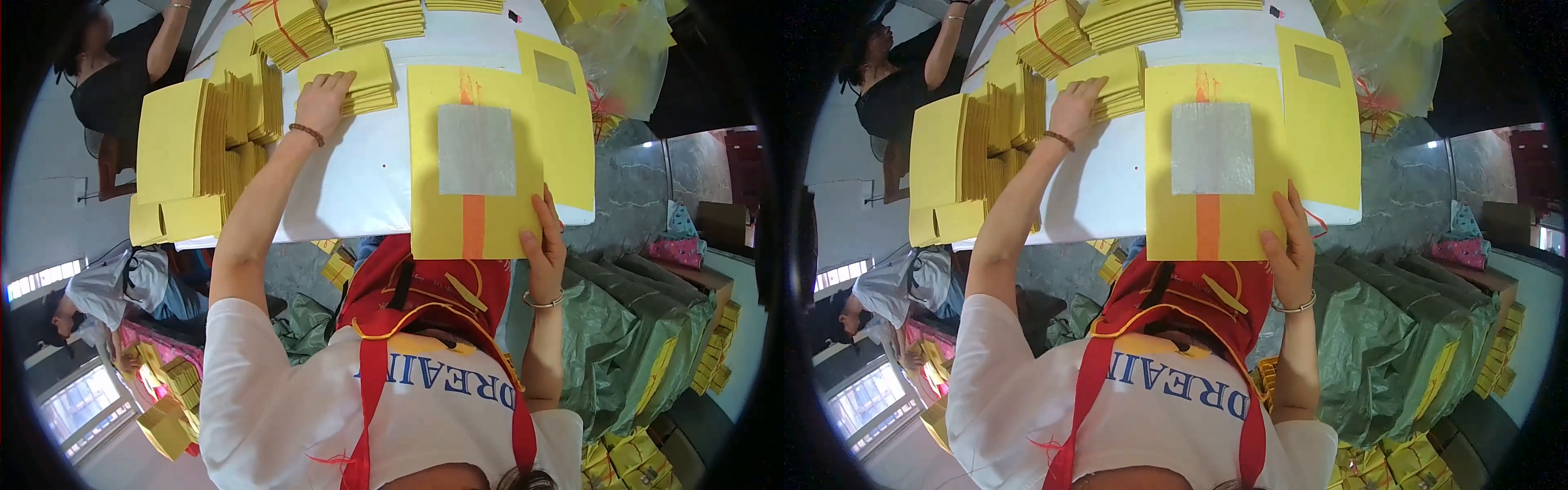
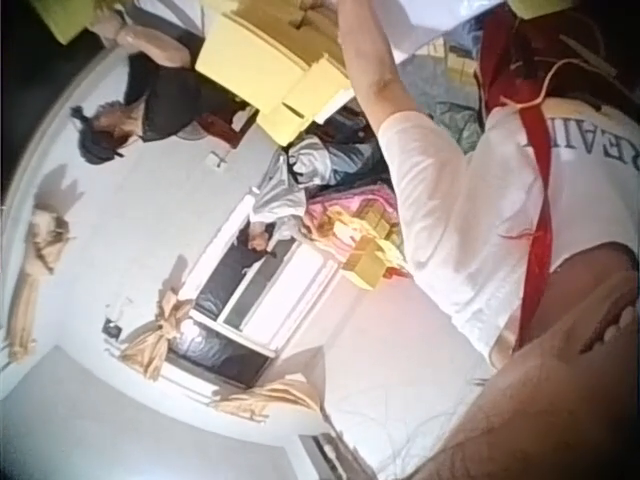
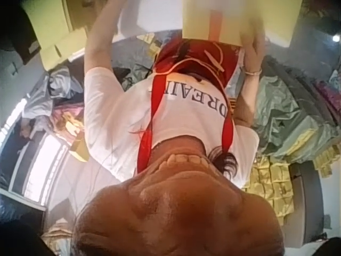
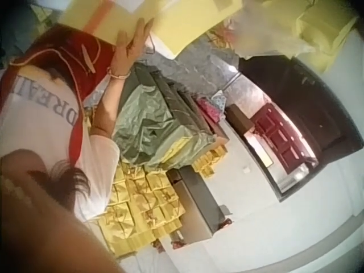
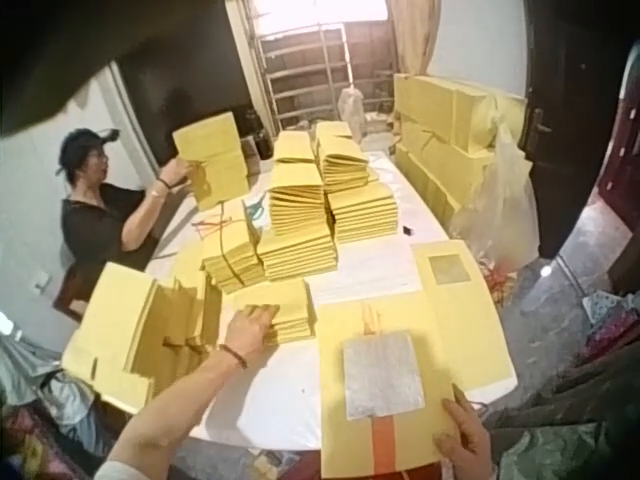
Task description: Folding and organizing stacks of yellow paper sheets with foil centers at a workbench.
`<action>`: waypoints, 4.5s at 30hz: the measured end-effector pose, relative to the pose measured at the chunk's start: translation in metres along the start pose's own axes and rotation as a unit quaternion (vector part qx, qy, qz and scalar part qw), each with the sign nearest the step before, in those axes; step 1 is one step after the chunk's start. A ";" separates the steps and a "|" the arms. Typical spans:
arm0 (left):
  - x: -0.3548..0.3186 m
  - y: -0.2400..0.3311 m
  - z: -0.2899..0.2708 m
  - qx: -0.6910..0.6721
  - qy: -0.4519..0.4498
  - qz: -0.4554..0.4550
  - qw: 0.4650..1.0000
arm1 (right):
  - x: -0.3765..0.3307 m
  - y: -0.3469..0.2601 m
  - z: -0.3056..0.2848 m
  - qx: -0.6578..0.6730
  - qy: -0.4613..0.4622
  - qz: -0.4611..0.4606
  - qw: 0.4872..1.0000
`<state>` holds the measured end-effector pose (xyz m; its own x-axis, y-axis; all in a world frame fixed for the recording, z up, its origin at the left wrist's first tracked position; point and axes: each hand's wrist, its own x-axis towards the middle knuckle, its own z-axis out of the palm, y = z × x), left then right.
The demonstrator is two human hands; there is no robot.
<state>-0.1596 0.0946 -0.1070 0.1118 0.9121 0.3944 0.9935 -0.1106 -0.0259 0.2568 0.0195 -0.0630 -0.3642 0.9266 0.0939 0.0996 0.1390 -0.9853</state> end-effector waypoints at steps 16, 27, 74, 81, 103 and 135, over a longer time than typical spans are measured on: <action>-0.010 0.008 0.009 0.014 -0.157 -0.068 0.985 | -0.004 0.005 -0.002 0.014 0.002 0.002 1.000; -0.014 0.007 0.011 -0.027 -0.105 -0.059 0.992 | -0.002 0.013 -0.003 0.018 0.012 -0.025 0.999; -0.044 0.184 -0.144 -0.401 -0.086 0.137 0.902 | 0.009 -0.009 -0.009 0.053 0.035 0.014 0.998; -0.042 0.182 -0.142 -0.442 -0.111 0.094 0.885 | 0.010 -0.015 -0.005 0.058 0.030 0.031 0.997; -0.044 0.183 -0.139 -0.474 -0.139 0.006 0.870 | 0.007 -0.002 -0.016 0.034 -0.080 -0.028 0.996; -0.033 0.152 -0.124 -0.333 -0.046 0.093 0.937 | 0.016 0.001 -0.017 0.016 -0.024 -0.022 0.999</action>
<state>-0.0143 -0.0012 -0.0097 0.3141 0.8794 0.3578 0.7267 -0.4652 0.5055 0.2668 0.0408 -0.0597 -0.4120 0.9017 0.1311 0.0526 0.1672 -0.9845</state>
